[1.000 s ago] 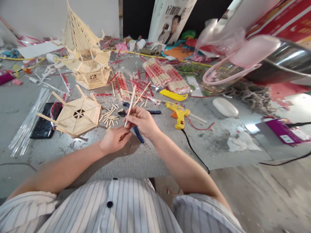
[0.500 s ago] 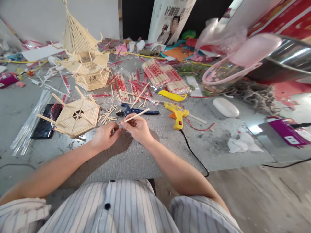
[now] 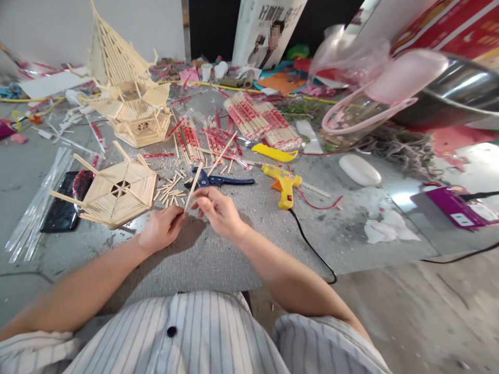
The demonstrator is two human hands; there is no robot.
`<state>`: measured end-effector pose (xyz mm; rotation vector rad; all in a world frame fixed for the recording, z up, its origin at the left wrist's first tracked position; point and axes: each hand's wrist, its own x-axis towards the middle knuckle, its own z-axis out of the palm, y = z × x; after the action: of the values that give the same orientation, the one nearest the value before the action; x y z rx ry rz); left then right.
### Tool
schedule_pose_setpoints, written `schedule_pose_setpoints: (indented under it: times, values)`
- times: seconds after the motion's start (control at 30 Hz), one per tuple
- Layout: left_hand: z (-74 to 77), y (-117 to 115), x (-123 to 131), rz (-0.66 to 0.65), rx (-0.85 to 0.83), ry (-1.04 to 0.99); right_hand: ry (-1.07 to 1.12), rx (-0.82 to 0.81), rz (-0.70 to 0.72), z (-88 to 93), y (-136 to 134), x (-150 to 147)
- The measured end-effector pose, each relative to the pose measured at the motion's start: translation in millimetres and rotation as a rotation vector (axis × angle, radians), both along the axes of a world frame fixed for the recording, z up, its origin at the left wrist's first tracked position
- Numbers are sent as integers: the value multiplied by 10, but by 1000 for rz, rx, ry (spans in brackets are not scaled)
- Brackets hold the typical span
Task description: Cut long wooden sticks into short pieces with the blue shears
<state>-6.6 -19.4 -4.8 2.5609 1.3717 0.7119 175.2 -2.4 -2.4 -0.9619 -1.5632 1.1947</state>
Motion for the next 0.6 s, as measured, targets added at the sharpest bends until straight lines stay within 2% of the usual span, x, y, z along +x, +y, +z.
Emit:
schedule_pose_setpoints:
  times: [0.07,0.1,0.2,0.23,0.33,0.4,0.5,0.6]
  values:
    - [15,8,2,-3,3,-58,-70,59,-135,130,148,50]
    - [21,10,5,-18,14,-75,-184,89,-190,208,255,61]
    - [29,-3,21,-109,78,-76,-733,258,-271,392,671,13]
    - [29,-12,26,-147,102,-68,-864,302,-256,412,823,-25]
    - [18,-36,29,-237,146,-53,-1111,327,-162,336,1234,-145]
    - [8,-39,20,-262,158,-58,-1251,284,-103,237,1429,-183]
    - [1,-20,9,-265,169,-56,-1356,216,-151,154,1585,-153]
    - [9,9,13,-273,166,-41,-1353,180,-221,174,1627,-100]
